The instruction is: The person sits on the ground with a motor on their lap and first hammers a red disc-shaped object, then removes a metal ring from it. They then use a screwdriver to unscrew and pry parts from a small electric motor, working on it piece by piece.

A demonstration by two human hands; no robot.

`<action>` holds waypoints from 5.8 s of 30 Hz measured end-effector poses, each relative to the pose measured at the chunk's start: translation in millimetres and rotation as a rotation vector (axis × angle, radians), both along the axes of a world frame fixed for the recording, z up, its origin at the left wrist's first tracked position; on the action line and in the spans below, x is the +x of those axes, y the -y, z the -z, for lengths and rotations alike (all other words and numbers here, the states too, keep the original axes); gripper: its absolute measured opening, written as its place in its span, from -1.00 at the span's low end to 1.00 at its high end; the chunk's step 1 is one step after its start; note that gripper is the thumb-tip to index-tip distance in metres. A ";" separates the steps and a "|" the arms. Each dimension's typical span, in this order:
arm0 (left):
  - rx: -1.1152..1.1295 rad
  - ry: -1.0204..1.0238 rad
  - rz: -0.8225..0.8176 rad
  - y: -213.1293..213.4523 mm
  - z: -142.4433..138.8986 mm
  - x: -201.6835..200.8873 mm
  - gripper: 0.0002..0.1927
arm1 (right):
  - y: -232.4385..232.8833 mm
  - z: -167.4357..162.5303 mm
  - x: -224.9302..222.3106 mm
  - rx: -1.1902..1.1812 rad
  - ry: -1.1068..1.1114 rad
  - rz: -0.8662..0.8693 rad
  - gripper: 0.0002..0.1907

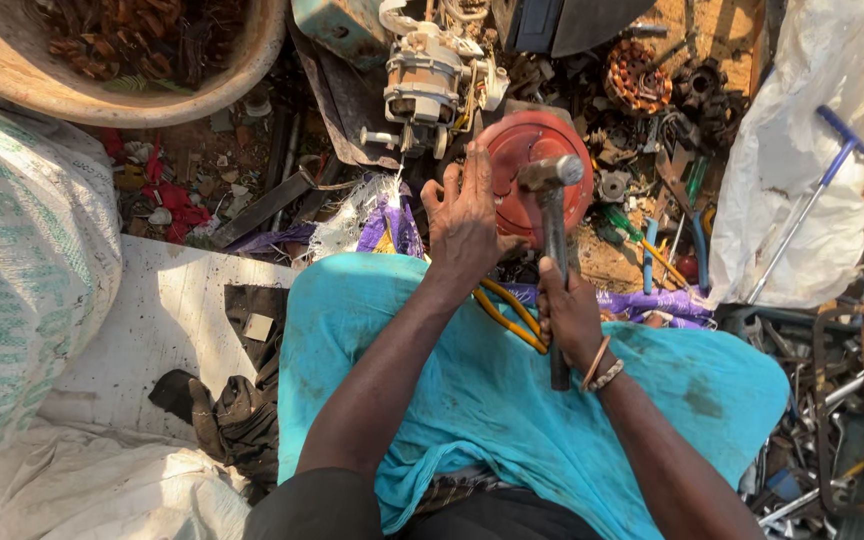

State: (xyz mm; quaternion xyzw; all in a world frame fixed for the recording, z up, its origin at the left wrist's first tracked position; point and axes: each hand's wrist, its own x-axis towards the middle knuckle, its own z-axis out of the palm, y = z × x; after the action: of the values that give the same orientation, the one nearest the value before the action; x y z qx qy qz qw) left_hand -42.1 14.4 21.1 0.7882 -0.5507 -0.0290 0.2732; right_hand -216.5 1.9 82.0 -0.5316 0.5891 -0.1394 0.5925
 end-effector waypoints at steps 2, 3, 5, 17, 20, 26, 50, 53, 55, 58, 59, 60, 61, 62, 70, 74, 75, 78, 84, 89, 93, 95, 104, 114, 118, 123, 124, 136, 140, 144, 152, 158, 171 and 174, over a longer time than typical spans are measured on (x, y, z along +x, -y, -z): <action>-0.018 -0.031 0.020 -1.5 -2.7 -0.5 0.53 | -4.1 2.8 -16.8 0.022 0.030 0.102 -0.57; -0.032 -0.030 -0.003 -2.4 -3.5 1.6 0.54 | -2.9 -4.5 -25.8 0.018 0.047 0.132 -0.58; -0.022 -0.073 0.003 -2.8 -4.2 3.0 0.54 | 3.6 -29.7 -41.0 -0.230 0.189 0.119 -0.58; -0.011 -0.011 0.005 1.2 5.0 1.6 0.50 | -0.6 14.2 0.3 0.092 0.059 0.073 -0.54; 0.011 -0.025 0.023 0.6 4.7 3.6 0.50 | -9.0 16.8 -5.8 0.211 0.187 0.178 -0.50; -0.033 0.016 0.274 -1.8 5.6 -1.0 0.25 | -19.4 -1.5 -41.5 0.109 0.433 0.409 -0.52; -0.178 -1.425 -0.028 -41.7 -8.8 64.3 -0.47 | -14.5 71.2 -90.0 0.885 0.970 0.671 -0.51; -0.024 -1.366 -0.033 -66.9 -47.5 101.5 -0.39 | -14.1 74.4 -90.8 0.879 1.016 0.629 -0.50; -0.034 -1.310 -0.092 -84.2 -86.0 153.7 -0.35 | -13.3 76.6 -90.5 0.887 1.038 0.613 -0.49; -0.534 -1.317 -0.548 -113.4 -157.7 253.2 -0.24 | -12.3 79.3 -89.2 0.864 0.995 0.617 -0.48; -0.886 -1.426 -0.185 -130.9 -180.2 278.1 -0.09 | -12.0 79.9 -88.8 0.859 0.993 0.614 -0.48; -1.124 -1.330 -0.248 -136.4 -203.0 300.6 -0.11 | -12.1 80.3 -88.3 0.855 0.991 0.611 -0.48; -1.130 -1.308 -0.180 -142.2 -216.8 306.2 -0.11 | -12.0 80.4 -87.9 0.852 0.986 0.609 -0.47; -1.136 -1.287 -0.114 -145.9 -228.4 309.0 -0.11 | -12.4 79.4 -86.9 0.846 0.970 0.601 -0.47; -0.609 -1.643 -0.023 -93.7 -182.4 158.1 -0.31 | -11.7 76.0 -85.5 0.857 1.001 0.572 -0.47; -0.395 -1.787 -0.008 -62.4 -132.3 96.2 -0.40 | -14.0 74.8 -84.8 0.830 0.962 0.591 -0.49; -0.365 -1.777 -0.020 -56.2 -119.3 85.9 -0.43 | -14.6 75.1 -84.4 0.812 0.958 0.599 -0.50; -0.325 -1.730 -0.106 -33.1 -77.8 74.2 -0.51 | -15.6 77.0 -84.5 0.751 0.872 0.654 -0.53; -0.181 -1.074 -0.109 4.5 -17.5 44.9 -0.65 | -16.4 81.7 -84.8 0.785 0.879 0.632 -0.61; 0.011 -0.344 0.071 21.6 -9.3 11.5 -0.70 | -21.5 86.0 -84.8 0.751 0.805 0.664 -0.67; 0.117 -0.143 0.164 60.9 -4.3 12.8 -0.80 | -24.1 92.1 -85.9 0.751 0.794 0.679 -0.70; 0.268 0.036 0.256 80.7 0.5 10.6 -0.90 | -25.3 95.6 -86.8 0.754 0.786 0.690 -0.71; 0.669 0.353 0.272 119.5 19.1 -17.2 -0.89 | -31.0 101.7 -89.3 0.741 0.751 0.725 -0.71; 0.196 -0.946 0.154 50.8 -31.0 39.4 -0.53 | -26.7 91.5 -80.9 0.724 0.739 0.736 -0.69; 0.071 -1.700 -0.008 5.7 -53.4 31.5 -0.54 | -23.7 91.7 -79.8 0.719 0.678 0.711 -0.68; -0.072 -1.938 -0.085 -47.3 -63.9 1.7 -0.66 | -18.1 92.4 -83.0 0.693 0.803 0.617 -0.65; -0.105 -1.961 -0.080 -59.7 -66.6 0.8 -0.68 | -17.2 92.6 -83.1 0.719 0.831 0.582 -0.65; -0.958 -1.378 -0.214 -154.2 -247.8 253.5 -0.53 | -15.1 79.2 -70.6 0.714 0.810 0.586 -0.64; -0.610 -1.334 -0.134 -124.9 -203.4 214.7 -0.57 | -15.7 77.3 -71.7 0.673 0.779 0.555 -0.64; -0.286 -1.531 -0.144 -87.6 -127.4 119.5 -0.58 | -17.1 71.3 -69.8 0.698 0.804 0.575 -0.65; -0.345 -1.625 -0.051 -19.6 -34.2 53.2 -0.63 | -17.1 59.1 -64.0 0.716 0.810 0.588 -0.72; -0.649 -1.313 -0.423 -9.4 4.5 79.5 -0.76 | -18.7 63.5 -62.5 0.686 0.722 0.617 -0.76; -0.705 -1.476 -0.570 -6.2 16.9 95.9 -0.79 | -58.4 68.5 -68.8 -0.072 0.180 0.363 -0.51; -0.701 -1.506 -0.538 -4.1 20.1 95.8 -0.77 | -69.1 45.0 -52.9 -0.896 -0.345 -0.120 -0.56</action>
State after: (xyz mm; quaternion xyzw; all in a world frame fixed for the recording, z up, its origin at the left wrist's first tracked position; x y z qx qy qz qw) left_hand 53.7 18.5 1.0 0.5331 0.0039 -0.3058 0.7889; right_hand -269.4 70.9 37.0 -0.7829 0.5290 -0.2548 0.2056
